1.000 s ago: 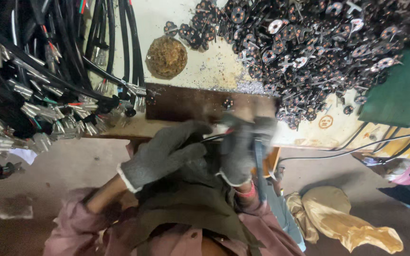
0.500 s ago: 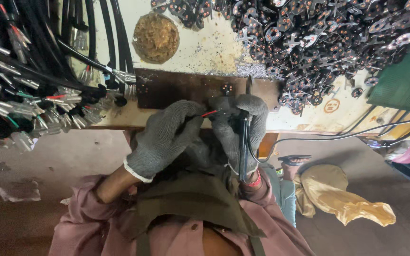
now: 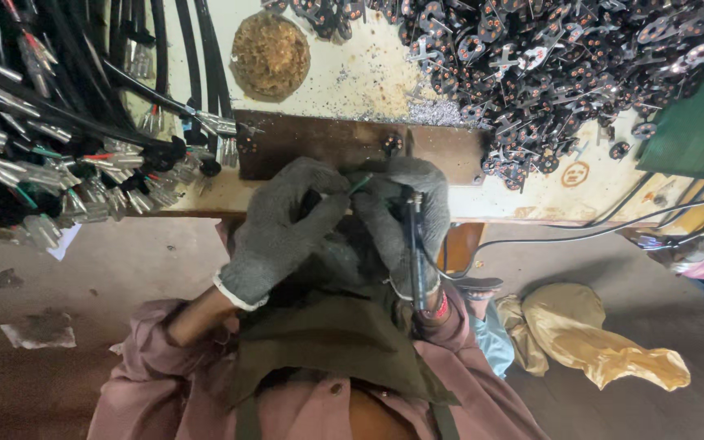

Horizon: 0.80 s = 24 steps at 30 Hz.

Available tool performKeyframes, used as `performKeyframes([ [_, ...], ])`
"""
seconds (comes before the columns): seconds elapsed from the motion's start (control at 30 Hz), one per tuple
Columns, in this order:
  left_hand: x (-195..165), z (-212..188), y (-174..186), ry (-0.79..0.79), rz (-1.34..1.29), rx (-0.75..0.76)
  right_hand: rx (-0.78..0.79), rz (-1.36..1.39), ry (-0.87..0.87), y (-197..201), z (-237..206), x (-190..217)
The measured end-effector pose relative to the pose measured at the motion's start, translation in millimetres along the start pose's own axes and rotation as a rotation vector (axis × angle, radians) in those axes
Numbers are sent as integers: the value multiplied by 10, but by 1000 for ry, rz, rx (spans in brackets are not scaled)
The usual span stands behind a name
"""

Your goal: The person attaches metal connectors to the ends of multicolored wires at a workbench. Using pliers, they crimp each connector onto a stripped wire end and set the finished assembly aside, repeating the process for successive wires.

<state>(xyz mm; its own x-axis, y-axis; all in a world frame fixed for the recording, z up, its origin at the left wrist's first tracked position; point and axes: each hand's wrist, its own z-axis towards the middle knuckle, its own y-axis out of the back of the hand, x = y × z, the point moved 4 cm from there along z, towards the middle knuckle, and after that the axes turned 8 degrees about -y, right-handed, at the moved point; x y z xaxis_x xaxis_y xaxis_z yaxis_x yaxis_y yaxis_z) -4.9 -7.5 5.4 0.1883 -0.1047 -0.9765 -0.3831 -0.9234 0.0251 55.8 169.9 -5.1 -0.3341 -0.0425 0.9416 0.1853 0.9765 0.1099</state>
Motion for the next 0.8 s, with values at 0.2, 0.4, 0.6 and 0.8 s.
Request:
performKeyframes([
  [0.2,39,10,20,191,-7,90,23,379,-183,77,79,-92],
  [0.4,0,-6,-47,69,21,98,-31,168,-125,109,66,16],
  [0.6,48,-25,-149,169,-116,1,-282,-98,-55,97,-38,-81],
  [0.8,61,-39,-239,144,-153,-92,-376,-17,38,121,-72,-293],
])
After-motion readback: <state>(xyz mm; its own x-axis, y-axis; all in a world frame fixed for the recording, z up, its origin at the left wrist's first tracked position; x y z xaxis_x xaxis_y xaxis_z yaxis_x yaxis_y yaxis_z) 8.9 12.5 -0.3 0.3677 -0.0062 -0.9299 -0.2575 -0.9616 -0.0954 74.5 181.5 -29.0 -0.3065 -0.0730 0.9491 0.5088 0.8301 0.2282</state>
